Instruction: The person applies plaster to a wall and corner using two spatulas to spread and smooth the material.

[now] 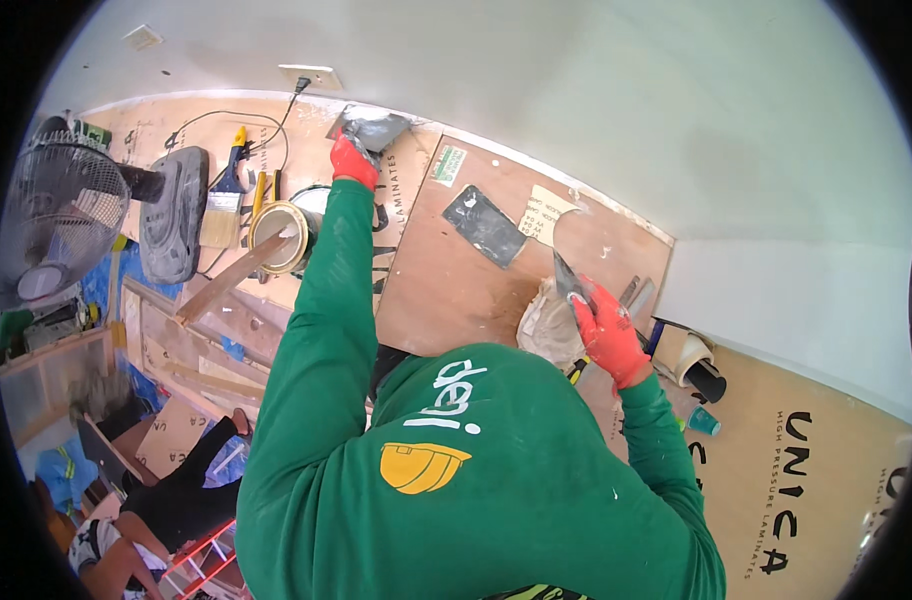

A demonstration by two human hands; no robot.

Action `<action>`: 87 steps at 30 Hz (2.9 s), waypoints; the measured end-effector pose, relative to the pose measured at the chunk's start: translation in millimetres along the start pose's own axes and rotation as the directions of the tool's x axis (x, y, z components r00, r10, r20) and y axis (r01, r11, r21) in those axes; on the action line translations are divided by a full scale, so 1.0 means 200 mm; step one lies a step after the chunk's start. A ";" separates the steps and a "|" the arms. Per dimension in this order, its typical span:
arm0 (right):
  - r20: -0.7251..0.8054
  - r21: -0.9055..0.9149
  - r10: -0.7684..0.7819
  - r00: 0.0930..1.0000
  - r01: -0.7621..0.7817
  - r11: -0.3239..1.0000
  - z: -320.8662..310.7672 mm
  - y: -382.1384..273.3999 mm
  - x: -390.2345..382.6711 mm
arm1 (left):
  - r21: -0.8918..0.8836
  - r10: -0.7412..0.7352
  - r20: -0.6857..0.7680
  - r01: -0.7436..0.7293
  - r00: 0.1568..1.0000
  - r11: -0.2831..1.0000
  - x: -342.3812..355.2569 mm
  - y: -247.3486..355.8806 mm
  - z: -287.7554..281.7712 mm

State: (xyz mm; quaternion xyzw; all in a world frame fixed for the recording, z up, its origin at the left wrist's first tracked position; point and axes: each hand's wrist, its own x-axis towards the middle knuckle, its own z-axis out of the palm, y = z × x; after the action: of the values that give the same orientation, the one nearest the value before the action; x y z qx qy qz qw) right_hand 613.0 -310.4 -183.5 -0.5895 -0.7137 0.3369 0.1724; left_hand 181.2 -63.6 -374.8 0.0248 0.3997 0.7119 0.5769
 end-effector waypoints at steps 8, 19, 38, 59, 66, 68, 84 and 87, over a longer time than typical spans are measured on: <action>-0.037 0.204 0.216 0.976 -0.204 0.957 -0.04 0.03 0.00 | 0.142 0.239 0.083 -0.249 0.967 0.958 -0.16 0.06 0.19; -0.015 0.127 0.217 0.976 -0.214 0.969 -0.10 0.02 0.05 | 0.546 0.351 0.099 -0.346 0.931 0.763 -0.09 -0.13 0.09; -0.076 0.085 0.183 0.980 -0.176 0.981 -0.04 0.14 0.01 | 0.654 0.435 0.079 -0.376 0.897 0.657 0.08 0.01 0.17; -0.110 0.025 0.140 0.984 -0.139 0.990 -0.02 0.23 -0.05 | 0.383 0.218 -0.092 -0.168 0.972 0.908 0.02 -0.05 0.16; -0.132 0.027 0.121 0.984 -0.119 0.993 -0.02 0.26 -0.03 | 0.869 0.556 0.277 -0.451 0.784 0.202 -0.09 0.06 0.24; -0.128 0.039 0.118 0.985 -0.114 0.993 -0.03 0.25 -0.01 | 0.676 0.455 0.052 -0.367 0.889 0.640 -0.08 0.10 0.30; -0.194 -0.054 0.041 0.980 -0.052 0.997 -0.07 0.26 -0.02 | 0.761 0.666 0.191 -0.538 0.721 0.363 -0.34 0.20 0.26; -0.152 -0.154 -0.001 0.988 -0.022 0.988 -0.04 0.33 -0.07 | 0.789 0.622 0.152 -0.474 0.768 0.392 -0.31 0.23 0.29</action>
State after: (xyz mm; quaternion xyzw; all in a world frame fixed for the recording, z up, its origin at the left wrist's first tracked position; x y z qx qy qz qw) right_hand 670.5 -317.1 -220.8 -0.6287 -0.7195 0.2354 0.1778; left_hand 194.1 -84.9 -281.3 0.3477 0.6864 0.6069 0.1991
